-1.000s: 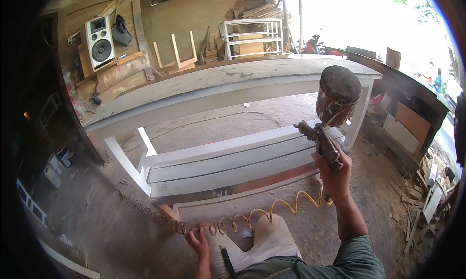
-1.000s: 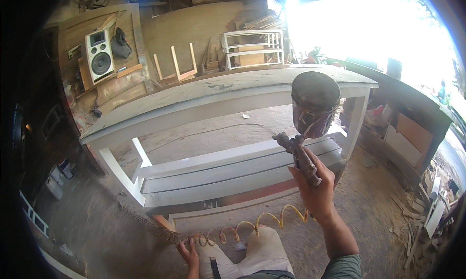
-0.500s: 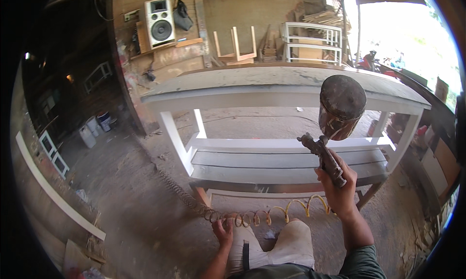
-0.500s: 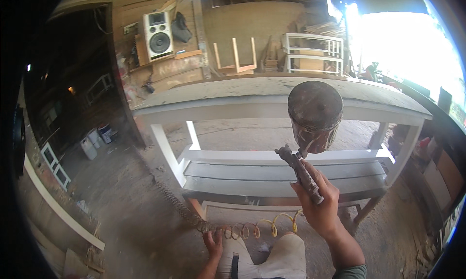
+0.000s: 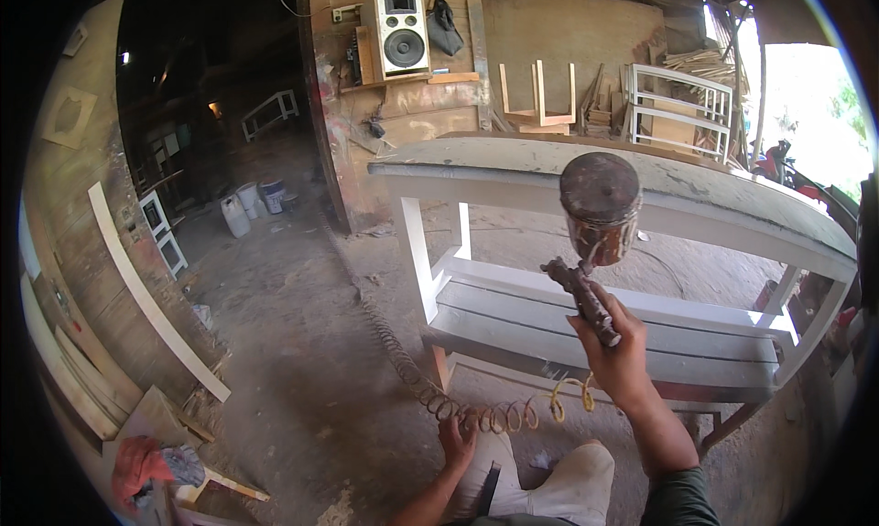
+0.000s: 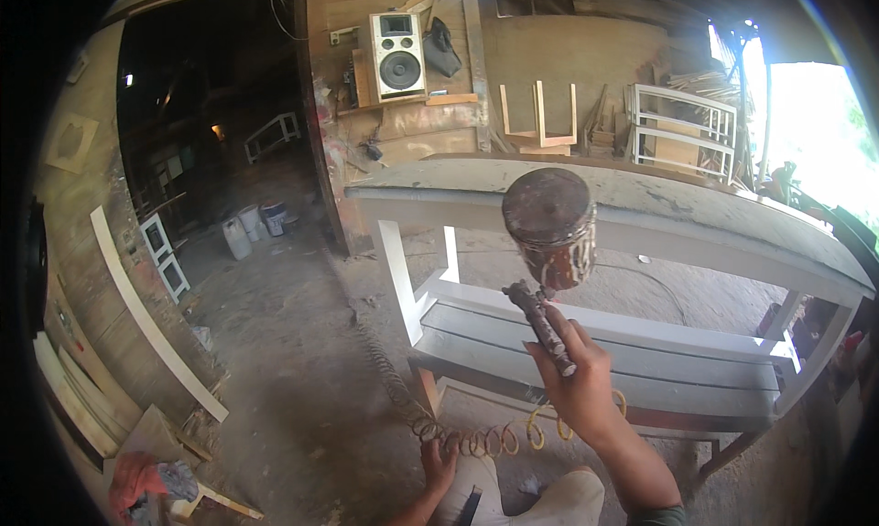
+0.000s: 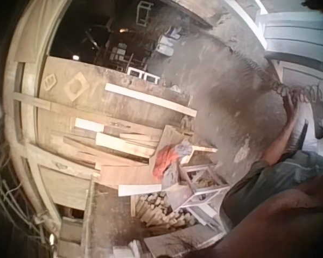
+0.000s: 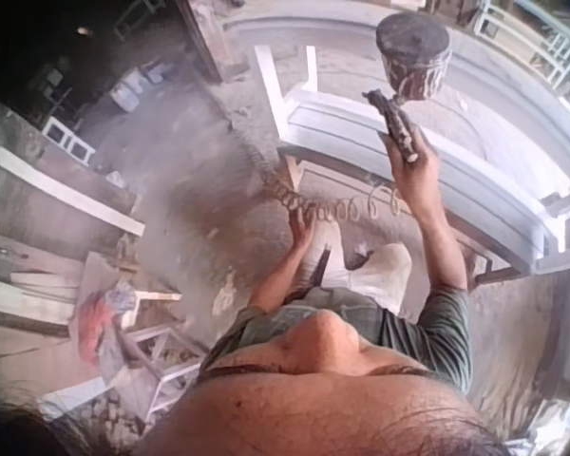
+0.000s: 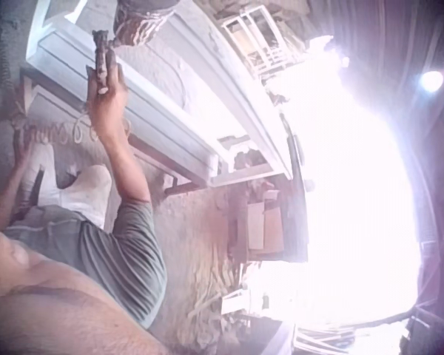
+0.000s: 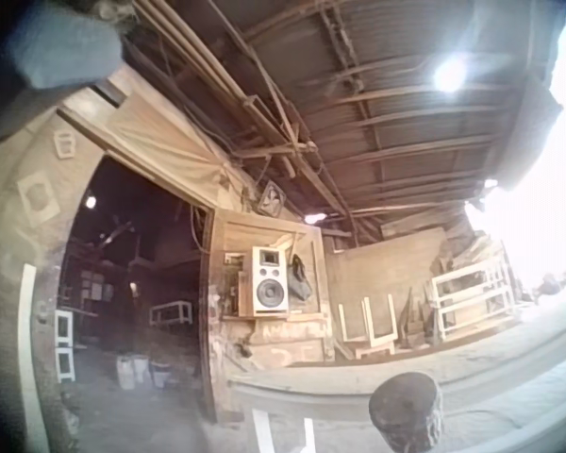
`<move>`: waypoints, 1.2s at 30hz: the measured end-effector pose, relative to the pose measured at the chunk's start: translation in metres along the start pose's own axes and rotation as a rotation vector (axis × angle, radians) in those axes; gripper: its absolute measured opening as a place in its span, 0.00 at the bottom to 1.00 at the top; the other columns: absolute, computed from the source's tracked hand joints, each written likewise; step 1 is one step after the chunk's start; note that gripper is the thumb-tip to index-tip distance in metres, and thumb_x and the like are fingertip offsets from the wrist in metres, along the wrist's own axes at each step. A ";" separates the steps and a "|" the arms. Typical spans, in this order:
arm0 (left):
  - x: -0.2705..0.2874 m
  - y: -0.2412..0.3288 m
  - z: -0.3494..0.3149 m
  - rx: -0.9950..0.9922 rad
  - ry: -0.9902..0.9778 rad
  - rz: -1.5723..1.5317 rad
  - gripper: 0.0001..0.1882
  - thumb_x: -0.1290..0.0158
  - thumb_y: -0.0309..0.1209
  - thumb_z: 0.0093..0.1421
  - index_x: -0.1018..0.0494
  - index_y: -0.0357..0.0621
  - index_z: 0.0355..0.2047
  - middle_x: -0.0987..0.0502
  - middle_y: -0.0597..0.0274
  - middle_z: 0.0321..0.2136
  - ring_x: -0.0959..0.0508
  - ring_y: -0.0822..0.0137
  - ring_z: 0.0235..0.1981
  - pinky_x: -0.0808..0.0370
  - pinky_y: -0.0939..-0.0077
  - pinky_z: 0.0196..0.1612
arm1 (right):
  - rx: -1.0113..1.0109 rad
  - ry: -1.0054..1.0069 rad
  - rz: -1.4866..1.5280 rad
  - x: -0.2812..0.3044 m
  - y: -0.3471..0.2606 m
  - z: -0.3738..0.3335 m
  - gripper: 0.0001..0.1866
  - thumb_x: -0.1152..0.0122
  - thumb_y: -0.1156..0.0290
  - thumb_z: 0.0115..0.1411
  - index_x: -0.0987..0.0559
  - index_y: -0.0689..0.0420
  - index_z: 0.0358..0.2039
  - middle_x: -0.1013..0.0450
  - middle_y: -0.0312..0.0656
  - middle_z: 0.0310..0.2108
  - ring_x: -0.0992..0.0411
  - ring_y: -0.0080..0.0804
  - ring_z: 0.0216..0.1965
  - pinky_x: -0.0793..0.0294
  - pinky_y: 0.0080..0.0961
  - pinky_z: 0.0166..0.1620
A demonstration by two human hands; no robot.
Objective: The person uses a spray gun to apply white paint to the frame of a wooden console table and brown paint to a loose wooden panel, moving the panel by hand to reach all sides.
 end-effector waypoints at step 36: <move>0.055 -0.101 -0.043 0.415 -0.274 0.062 0.21 0.55 0.44 0.74 0.19 0.42 0.43 0.17 0.43 0.36 0.19 0.40 0.43 0.24 0.48 0.48 | -0.264 -0.340 0.262 -0.017 0.010 -0.081 0.28 0.28 0.72 0.62 0.24 0.59 0.63 0.16 0.49 0.43 0.17 0.32 0.44 0.20 0.31 0.52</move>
Point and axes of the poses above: each hand's wrist, its own z-axis towards the middle knuckle, its own x-axis out of the back of the hand, y = z × x, the point moved 7 cm from there along z, towards the middle knuckle
